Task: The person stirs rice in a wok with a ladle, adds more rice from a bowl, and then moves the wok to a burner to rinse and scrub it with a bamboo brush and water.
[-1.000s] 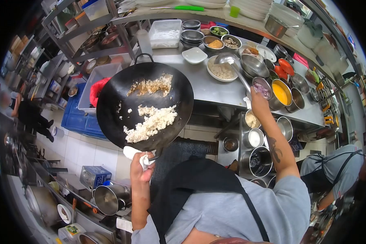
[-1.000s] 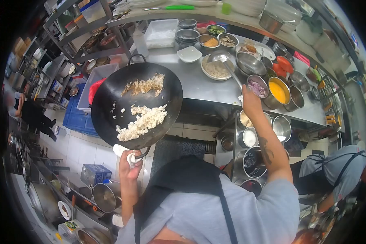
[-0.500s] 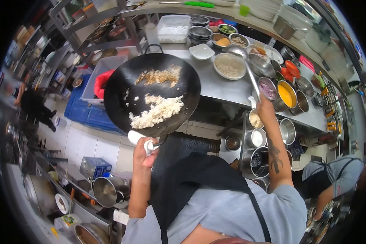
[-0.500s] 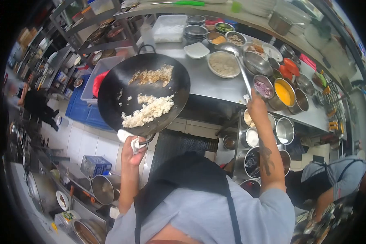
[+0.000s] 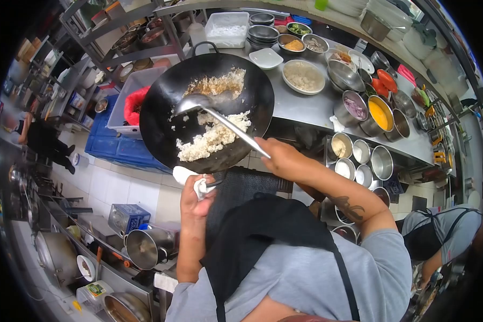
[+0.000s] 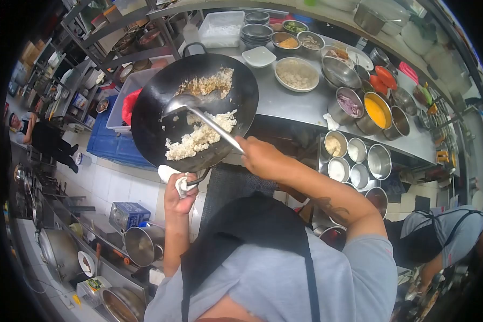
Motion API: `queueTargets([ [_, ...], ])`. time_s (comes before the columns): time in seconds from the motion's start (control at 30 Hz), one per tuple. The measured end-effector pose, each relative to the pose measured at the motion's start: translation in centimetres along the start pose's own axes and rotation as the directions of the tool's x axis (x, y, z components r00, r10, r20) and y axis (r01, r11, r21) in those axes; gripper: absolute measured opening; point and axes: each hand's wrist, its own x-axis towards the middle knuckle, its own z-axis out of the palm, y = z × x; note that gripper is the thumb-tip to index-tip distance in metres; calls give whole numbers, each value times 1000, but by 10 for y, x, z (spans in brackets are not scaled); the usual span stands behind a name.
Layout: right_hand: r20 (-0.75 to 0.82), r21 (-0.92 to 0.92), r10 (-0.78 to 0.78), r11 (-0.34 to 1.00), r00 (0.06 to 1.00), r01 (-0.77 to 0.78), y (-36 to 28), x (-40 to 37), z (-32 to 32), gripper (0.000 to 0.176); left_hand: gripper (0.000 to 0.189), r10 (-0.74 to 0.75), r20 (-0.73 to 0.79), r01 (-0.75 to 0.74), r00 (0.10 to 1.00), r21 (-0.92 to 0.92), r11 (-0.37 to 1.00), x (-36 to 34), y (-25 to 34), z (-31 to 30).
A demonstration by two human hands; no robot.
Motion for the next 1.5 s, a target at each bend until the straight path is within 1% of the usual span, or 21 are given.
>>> queueTargets([
  [0.03,93,-87,44,996,995,-36,-15,2,-11,50,10,-14,27,14,1000,-14,1000,-1,2,-3],
  [0.07,134,-126,-29,991,991,46,-19,4,-18,52,11,-26,58,28,998,-29,999,0,1,-5],
  [0.13,-27,-111,-282,954,959,277,-55,2,-50,52,12,-19,61,21,998,-34,999,-2,0,-4],
  [0.2,-219,-177,-450,891,866,418,-114,-9,-90,52,13,1,66,1,998,-23,1000,-4,-2,-5],
  [0.27,-306,-255,-588,808,748,531,-158,-26,-119,50,14,95,-89,-91,991,53,995,-13,-10,12],
  [0.33,-301,-303,-696,718,652,626,-180,-41,-133,50,15,69,-60,-72,996,-39,997,-6,-9,5],
  [0.43,-219,-330,-784,620,581,712,-199,-42,-122,50,16,-63,34,64,997,-39,997,-13,-2,6],
  [0.47,-194,-339,-804,593,563,730,-204,-37,-116,50,17,-57,-65,59,996,23,998,-9,-2,3],
  [0.57,-127,-365,-823,558,554,745,-208,-18,-102,53,18,100,-132,-96,986,36,995,-8,-12,5],
  [0.63,-109,-366,-818,561,564,743,-209,-12,-99,55,17,7,32,-8,999,30,1000,-3,-6,-10],
  [0.7,-58,-361,-814,557,578,748,-210,-3,-93,58,16,4,13,-4,1000,1,1000,-5,-6,-8],
  [0.8,183,-359,-811,470,555,806,-214,6,-72,62,15,46,-64,-46,997,6,999,-12,-4,-1],
  [0.93,-38,-299,-856,502,515,811,-214,5,-81,53,14,48,-90,-49,995,-7,999,-20,-1,-3],
  [1.07,-103,-395,-844,521,527,757,-215,-15,-120,41,13,28,-120,-34,992,-48,998,-14,-4,-4],
  [1.17,-94,-412,-850,507,518,757,-223,-27,-124,35,13,84,-19,-85,996,-39,996,-12,0,-10],
  [1.3,12,-429,-863,451,504,782,-244,-20,-83,27,15,249,-146,-228,957,148,962,-29,0,-3],
  [1.33,61,-450,-856,435,513,780,-250,-14,-67,25,11,55,-13,-54,998,96,994,-38,10,2],
  [1.4,235,-507,-813,366,533,780,-259,0,-41,21,8,-53,32,53,998,10,999,-29,23,15],
  [1.43,349,-482,-769,342,535,806,-258,2,-27,19,11,24,-86,-29,996,-48,998,-29,19,15],
  [1.47,471,-384,-698,388,540,838,-255,3,-19,20,8,21,66,-17,998,-69,998,-24,21,-11],
  [1.5,326,-398,-754,437,570,807,-248,4,-17,21,7,-114,144,122,983,-51,991,-23,23,-12],
])
